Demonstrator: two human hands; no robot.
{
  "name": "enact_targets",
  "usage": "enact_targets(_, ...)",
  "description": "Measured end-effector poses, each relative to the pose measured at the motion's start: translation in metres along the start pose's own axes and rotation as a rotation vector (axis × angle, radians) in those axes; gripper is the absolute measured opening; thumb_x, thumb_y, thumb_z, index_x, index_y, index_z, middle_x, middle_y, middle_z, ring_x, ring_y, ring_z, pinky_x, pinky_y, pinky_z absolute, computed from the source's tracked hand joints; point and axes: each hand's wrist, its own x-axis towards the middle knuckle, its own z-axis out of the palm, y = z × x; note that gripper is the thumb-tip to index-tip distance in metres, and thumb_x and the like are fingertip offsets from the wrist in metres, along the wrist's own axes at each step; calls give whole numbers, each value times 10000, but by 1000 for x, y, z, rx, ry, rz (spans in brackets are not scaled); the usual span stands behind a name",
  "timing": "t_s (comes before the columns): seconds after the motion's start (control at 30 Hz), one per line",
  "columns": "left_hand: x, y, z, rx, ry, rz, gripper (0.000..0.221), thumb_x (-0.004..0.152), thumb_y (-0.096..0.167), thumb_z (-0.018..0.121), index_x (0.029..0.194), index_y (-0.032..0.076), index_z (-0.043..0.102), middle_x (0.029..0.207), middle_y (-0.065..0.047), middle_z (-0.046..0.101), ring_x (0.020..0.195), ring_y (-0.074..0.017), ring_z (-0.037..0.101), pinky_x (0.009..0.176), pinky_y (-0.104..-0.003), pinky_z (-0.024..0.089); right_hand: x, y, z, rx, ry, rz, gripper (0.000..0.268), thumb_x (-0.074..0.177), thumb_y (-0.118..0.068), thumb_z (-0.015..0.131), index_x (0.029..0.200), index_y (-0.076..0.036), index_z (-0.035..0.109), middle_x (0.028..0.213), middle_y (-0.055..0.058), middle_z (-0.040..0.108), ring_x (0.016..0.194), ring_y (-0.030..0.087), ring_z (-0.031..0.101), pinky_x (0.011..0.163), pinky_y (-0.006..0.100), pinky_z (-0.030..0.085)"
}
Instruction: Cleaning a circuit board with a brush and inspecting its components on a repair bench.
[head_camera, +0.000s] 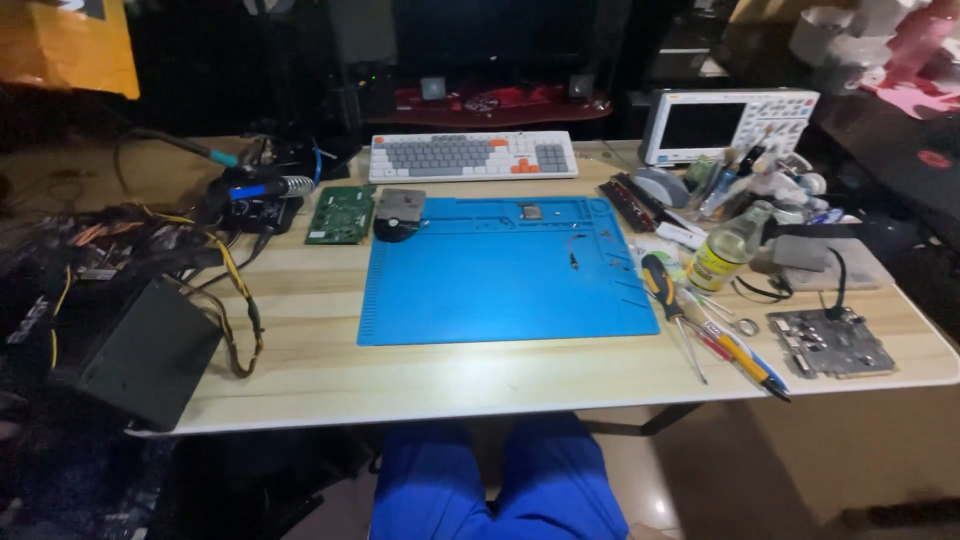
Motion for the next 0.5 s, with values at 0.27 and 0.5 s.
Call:
enact_targets(0.27,45,-38,72,-64,-126,-15,124,929,345,792,895,257,710,828,58,661,743,-188,644,649,-336,519,21,-104,-100,1,473,-693,213,1026,-328,689,857,-199,704,808,-4,695,788,214,666,749,373,518)
enact_targets(0.5,145,-64,165,8,-376,-84,316,1095,320,633,1378,207,714,1273,-20,645,1102,-278,693,927,-420,628,115,-164,-134,-320,737,-732,234,1095,-308,628,1266,-206,750,1167,27,696,1081,257,711,976,388,583)
